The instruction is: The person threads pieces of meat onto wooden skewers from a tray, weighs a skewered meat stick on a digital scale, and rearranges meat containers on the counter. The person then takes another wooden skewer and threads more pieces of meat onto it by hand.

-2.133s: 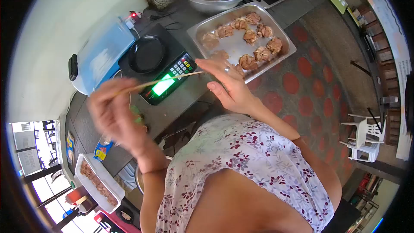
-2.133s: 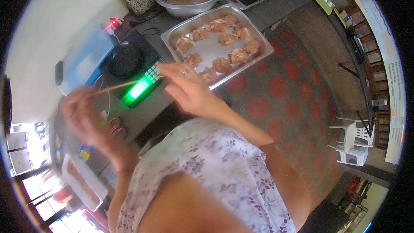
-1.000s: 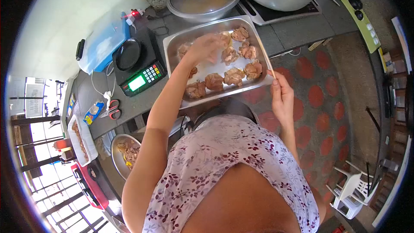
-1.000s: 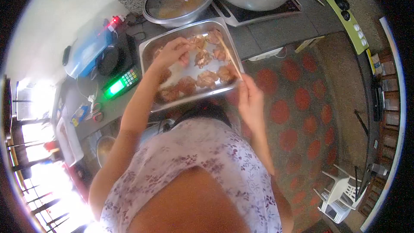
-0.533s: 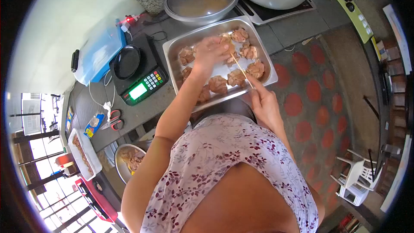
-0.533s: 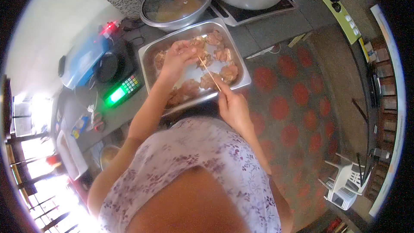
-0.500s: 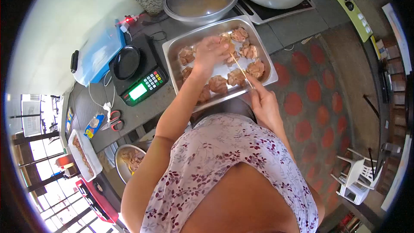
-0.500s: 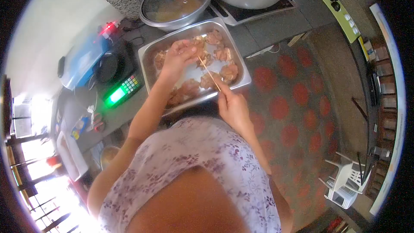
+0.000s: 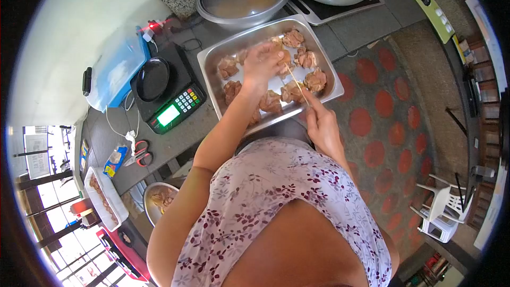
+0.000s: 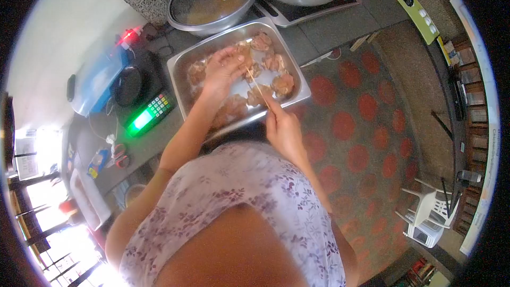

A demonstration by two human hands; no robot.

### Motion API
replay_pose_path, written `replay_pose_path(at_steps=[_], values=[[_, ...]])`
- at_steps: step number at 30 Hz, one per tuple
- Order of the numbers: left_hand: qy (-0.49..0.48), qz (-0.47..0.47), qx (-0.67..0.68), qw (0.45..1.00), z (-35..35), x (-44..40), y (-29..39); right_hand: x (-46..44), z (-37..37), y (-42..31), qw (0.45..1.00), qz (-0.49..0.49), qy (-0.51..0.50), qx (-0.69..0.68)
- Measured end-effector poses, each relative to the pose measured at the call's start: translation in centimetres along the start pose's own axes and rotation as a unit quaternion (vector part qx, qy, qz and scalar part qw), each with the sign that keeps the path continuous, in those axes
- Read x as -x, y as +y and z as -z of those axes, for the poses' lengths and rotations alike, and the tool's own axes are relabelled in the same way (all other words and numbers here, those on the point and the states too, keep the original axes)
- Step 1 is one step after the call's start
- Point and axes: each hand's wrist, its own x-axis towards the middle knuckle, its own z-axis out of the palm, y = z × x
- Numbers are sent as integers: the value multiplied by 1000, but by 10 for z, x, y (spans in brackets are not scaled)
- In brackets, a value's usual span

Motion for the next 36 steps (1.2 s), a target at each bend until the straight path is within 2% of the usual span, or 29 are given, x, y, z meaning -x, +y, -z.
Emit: replay_pose_path(at_steps=[4, 8, 10, 17, 19, 20, 22, 26, 28, 36], values=[[35, -31, -28, 998, -9, 9, 3, -1, -2, 0, 1000, -18, -8, 4], [30, -27, -38, 998, -5, 5, -6, -2, -2, -2, 999, -37, -11, -17], [-8, -8, 1, 1000, -4, 5, -9, -1, -5, -1, 999, -31, -3, -25], [4, 28, -18, 999, -6, 16, -6, -3, -16, 7, 996, -5, 45, -76], [-90, 180, 107, 974, 4, 14, -4, -5, -15, 5, 997, -3, 36, -69], [-89, 179, 107, 974, 6, 10, -3, -5, -15, 3, 998, -4, 27, -63], [-160, 203, 129, 957, 6, 3, 6, -3, -13, -1, 998, -20, 2, -60], [-164, 134, 129, 969, 5, 4, 24, -2, -13, -3, 998, -30, -16, -51], [-178, 100, 49, 978, 5, 5, 25, -2, -14, -4, 998, -33, -17, -52], [-147, 111, 49, 982, 2, 13, 23, 1, -20, 1, 998, -10, 9, -58]])
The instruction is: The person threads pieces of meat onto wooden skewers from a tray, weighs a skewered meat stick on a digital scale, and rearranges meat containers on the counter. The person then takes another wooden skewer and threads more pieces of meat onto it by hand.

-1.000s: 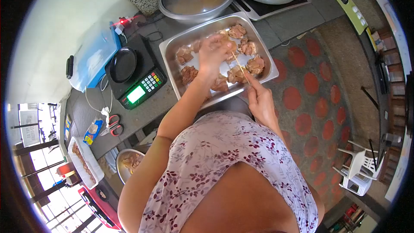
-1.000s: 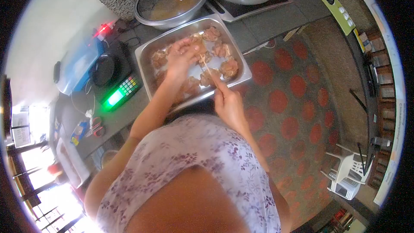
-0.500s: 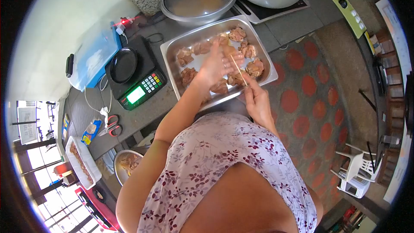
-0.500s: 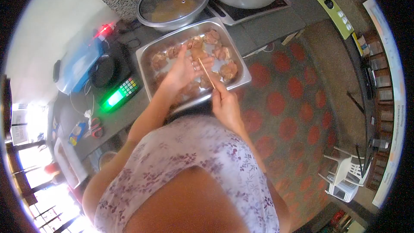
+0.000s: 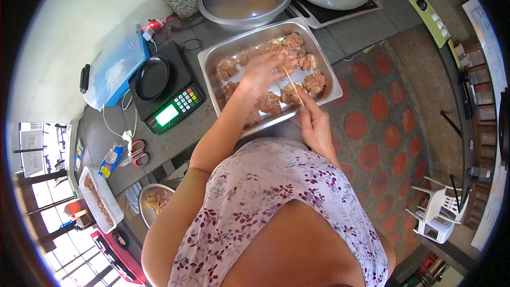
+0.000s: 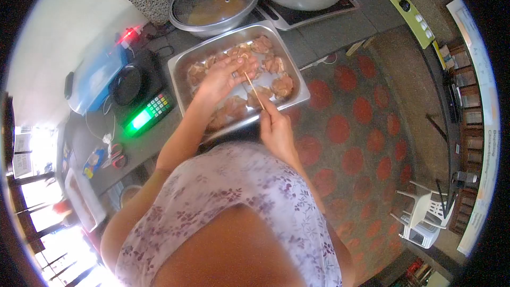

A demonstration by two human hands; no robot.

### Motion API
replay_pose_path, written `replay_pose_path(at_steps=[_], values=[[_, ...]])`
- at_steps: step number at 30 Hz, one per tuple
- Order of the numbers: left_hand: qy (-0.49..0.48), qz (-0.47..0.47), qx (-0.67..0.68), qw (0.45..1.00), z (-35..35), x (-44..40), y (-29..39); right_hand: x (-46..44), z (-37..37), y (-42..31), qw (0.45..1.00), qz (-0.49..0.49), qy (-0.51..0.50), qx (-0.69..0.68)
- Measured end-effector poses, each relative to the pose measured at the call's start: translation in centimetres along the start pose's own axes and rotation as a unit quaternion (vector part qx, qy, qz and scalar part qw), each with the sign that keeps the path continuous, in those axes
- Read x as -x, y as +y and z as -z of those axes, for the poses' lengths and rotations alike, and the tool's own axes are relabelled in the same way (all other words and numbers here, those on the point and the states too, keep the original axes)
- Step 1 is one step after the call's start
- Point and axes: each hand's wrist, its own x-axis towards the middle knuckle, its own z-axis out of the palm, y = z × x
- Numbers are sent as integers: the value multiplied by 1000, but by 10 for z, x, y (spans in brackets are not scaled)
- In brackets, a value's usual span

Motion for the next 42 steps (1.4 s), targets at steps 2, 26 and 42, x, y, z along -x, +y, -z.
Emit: replay_pose_path(at_steps=[2, 26, 42], values=[[2, -4, 6, 1000, -1, 1, -2, 1, 0, -3, 999, -33, -11, -22], [10, -1, -49, 999, 12, -7, 11, 2, -1, 4, 1000, 18, 18, -7], [13, -11, -78, 997, 3, -10, 3, 5, 3, 5, 999, -5, 45, -11]])
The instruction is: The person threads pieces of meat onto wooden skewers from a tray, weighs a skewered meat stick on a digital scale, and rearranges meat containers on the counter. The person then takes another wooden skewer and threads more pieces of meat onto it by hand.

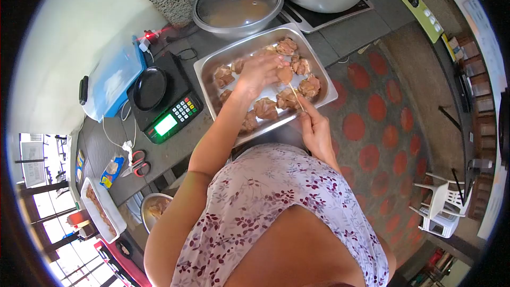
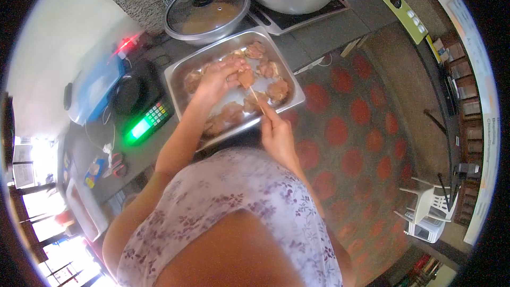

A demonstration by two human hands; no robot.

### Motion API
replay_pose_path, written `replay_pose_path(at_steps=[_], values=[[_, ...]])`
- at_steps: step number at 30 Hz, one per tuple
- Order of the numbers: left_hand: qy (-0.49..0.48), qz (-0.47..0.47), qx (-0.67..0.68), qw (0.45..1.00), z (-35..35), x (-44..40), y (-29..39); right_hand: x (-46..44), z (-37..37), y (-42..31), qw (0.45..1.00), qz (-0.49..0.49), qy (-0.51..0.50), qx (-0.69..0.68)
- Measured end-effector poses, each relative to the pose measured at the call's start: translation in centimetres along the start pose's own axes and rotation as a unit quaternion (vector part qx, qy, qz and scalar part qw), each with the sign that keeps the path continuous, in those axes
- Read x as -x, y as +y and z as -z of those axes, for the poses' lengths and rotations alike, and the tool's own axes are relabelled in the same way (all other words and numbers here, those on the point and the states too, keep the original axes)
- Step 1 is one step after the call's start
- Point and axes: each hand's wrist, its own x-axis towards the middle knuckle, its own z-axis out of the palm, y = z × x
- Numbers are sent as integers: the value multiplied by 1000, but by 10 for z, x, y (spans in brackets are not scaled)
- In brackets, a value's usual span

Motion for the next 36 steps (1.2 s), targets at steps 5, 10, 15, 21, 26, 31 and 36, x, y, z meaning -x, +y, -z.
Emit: replay_pose_path(at_steps=[5, 10, 15, 21, 26, 31, 36], values=[[25, -27, -11, 999, -5, 1, -7, -1, -3, 2, 1000, 14, 15, -14], [41, -43, 6, 998, -8, 3, -7, 1, -2, -4, 999, -27, -21, -7], [69, -54, 56, 995, -12, 2, -16, -2, -11, 1, 1000, -10, -3, -3], [67, -75, 60, 993, -12, 1, -21, -1, -14, -4, 998, -38, 21, -52], [87, -79, 56, 991, -16, 4, -22, -1, -18, -2, 997, -16, 28, -77], [102, -80, 60, 990, -13, 1, -27, -2, -22, -2, 996, 17, 39, -73], [76, -66, 56, 993, -12, 9, -19, -4, -21, -3, 997, -4, 28, -76]])
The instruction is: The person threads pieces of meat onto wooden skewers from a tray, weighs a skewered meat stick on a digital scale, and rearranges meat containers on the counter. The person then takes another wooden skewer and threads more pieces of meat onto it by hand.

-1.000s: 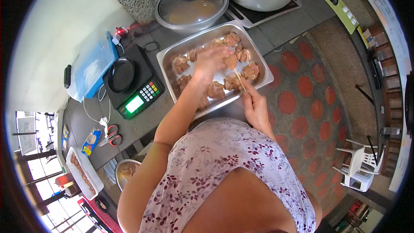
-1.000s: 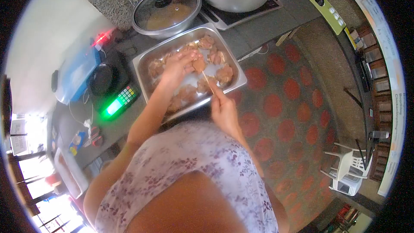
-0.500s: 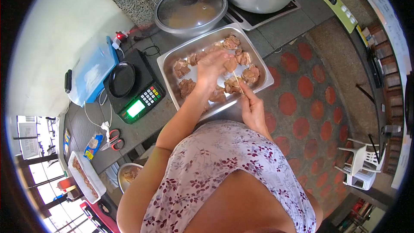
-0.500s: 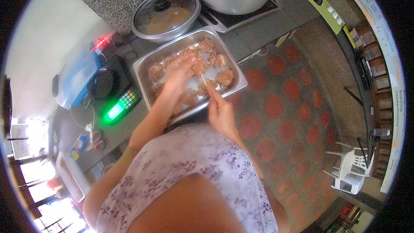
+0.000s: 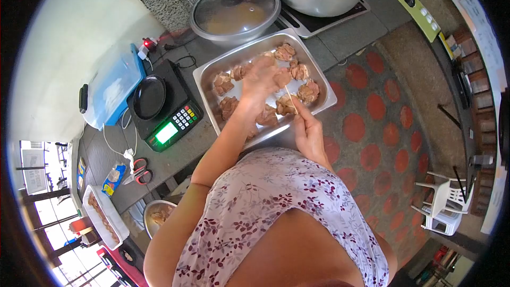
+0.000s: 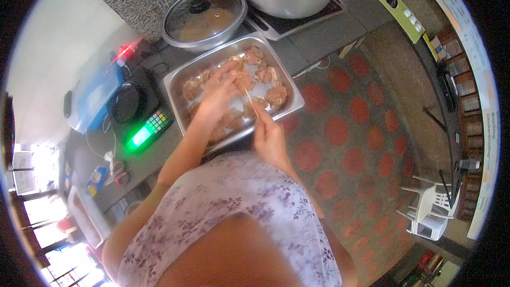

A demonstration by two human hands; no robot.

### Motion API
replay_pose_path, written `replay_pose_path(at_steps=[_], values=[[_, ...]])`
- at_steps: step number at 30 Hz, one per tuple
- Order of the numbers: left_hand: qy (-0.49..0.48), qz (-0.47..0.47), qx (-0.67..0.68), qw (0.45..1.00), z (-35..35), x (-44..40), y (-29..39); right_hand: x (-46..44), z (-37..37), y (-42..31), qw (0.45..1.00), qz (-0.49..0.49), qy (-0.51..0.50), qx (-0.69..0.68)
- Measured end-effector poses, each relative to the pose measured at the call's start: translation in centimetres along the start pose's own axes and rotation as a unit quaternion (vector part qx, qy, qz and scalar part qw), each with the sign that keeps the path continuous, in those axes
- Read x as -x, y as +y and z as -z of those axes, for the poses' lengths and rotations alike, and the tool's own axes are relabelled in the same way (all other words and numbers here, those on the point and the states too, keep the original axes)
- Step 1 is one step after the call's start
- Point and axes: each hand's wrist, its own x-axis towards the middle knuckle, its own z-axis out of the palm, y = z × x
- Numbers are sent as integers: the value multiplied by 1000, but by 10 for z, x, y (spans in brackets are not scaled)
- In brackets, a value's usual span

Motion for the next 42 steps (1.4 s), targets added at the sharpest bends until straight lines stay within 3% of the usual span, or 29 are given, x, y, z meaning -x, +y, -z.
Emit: replay_pose_path(at_steps=[2, 4, 5, 9, 11, 13, 17, 19, 29, 32, 35, 42], values=[[-14, 32, 62, 997, 2, 0, 5, -4, 0, -3, 1000, 15, 0, -4], [-83, 144, 146, 975, 8, -2, 7, -4, 0, -6, 1000, 20, -5, 8], [-80, 144, 147, 975, 8, -2, 7, -3, 0, -7, 1000, 23, -6, 20], [-71, 113, 61, 989, -4, 5, 11, -5, -2, 1, 999, 3, -20, 28], [-60, 88, 30, 994, -5, 6, 9, -5, -6, 11, 997, 69, 6, 27], [-63, 60, 3, 996, -4, 6, 6, -6, -8, 9, 998, 51, 5, 22], [-38, 77, -1, 996, -8, 5, 3, -7, -6, -6, 999, -8, -16, 50], [-28, 73, 57, 995, -5, 1, -3, -9, -9, -5, 999, 11, -7, 45], [-24, 89, 29, 995, -10, 2, -4, -29, -11, -10, 994, 33, -6, 104], [1, 13, 18, 1000, 0, -1, 17, -23, -8, 5, 998, 8, -24, 51], [1, -9, 6, 1000, 4, -4, 22, -18, -1, 8, 993, -23, -112, 0], [-41, -14, 18, 999, -9, 18, 21, -29, -10, -3, 997, 51, -50, 26]])
